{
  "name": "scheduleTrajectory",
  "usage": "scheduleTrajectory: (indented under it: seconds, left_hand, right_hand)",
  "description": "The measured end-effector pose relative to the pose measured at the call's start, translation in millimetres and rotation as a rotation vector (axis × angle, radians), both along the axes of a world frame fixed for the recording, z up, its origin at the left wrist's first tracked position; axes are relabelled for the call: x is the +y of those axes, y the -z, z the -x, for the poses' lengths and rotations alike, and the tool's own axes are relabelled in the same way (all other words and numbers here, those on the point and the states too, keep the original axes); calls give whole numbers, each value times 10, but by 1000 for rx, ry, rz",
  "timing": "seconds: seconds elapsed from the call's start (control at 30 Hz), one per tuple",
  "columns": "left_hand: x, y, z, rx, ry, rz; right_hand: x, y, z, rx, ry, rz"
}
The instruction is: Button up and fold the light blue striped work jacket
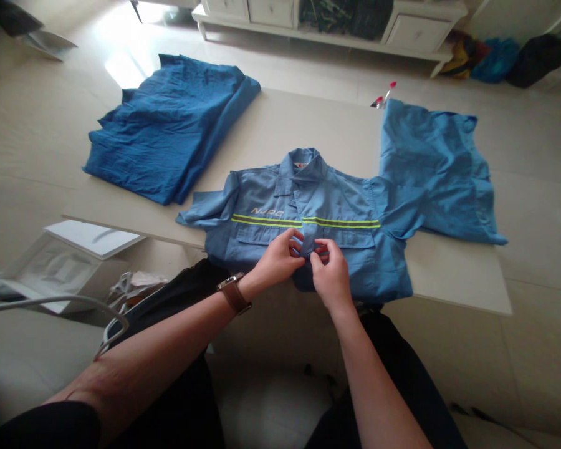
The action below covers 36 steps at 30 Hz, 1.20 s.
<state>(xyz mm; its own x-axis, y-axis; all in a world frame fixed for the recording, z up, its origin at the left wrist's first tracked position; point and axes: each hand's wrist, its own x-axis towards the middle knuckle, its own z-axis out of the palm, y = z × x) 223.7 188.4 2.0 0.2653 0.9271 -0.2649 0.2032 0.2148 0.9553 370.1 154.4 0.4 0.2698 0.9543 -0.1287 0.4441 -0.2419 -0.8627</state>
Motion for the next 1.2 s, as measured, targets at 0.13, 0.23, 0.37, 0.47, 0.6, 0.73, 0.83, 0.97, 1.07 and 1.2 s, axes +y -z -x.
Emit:
scheduleTrajectory:
  seconds: [0.13, 0.23, 0.37, 0.47, 0.6, 0.73, 0.83, 0.97, 1.07, 1.2]
  left_hand:
    - [-4, -24, 13, 14, 19, -14]
    - [-7, -44, 20, 23, 31, -40]
    - [-9, -50, 22, 31, 35, -50]
    - [-8, -52, 23, 28, 31, -56]
    - [-4, -74, 21, 39, 23, -28]
    - [-1, -74, 16, 32, 18, -22]
    - [-2, -45, 12, 23, 10, -28]
    - [5, -7, 6, -14, -10, 5]
    - [22, 18, 1, -39, -41, 59]
    - [44, 62, -3, -63, -72, 87]
  right_hand:
    - [14, 25, -4, 0, 53, 19]
    - [16, 1, -6, -32, 28, -12]
    - [2, -37, -15, -76, 10, -59]
    - [-5, -45, -18, -76, 15, -64]
    - [3, -67, -7, -49, 20, -69]
    - [14, -114, 13, -35, -8, -93]
    - [14, -147, 24, -52, -27, -106]
    - [4, -176, 30, -61, -38, -87]
    - [-4, -180, 29, -81, -50, -61]
    - [-3, -147, 19, -125, -62, -45]
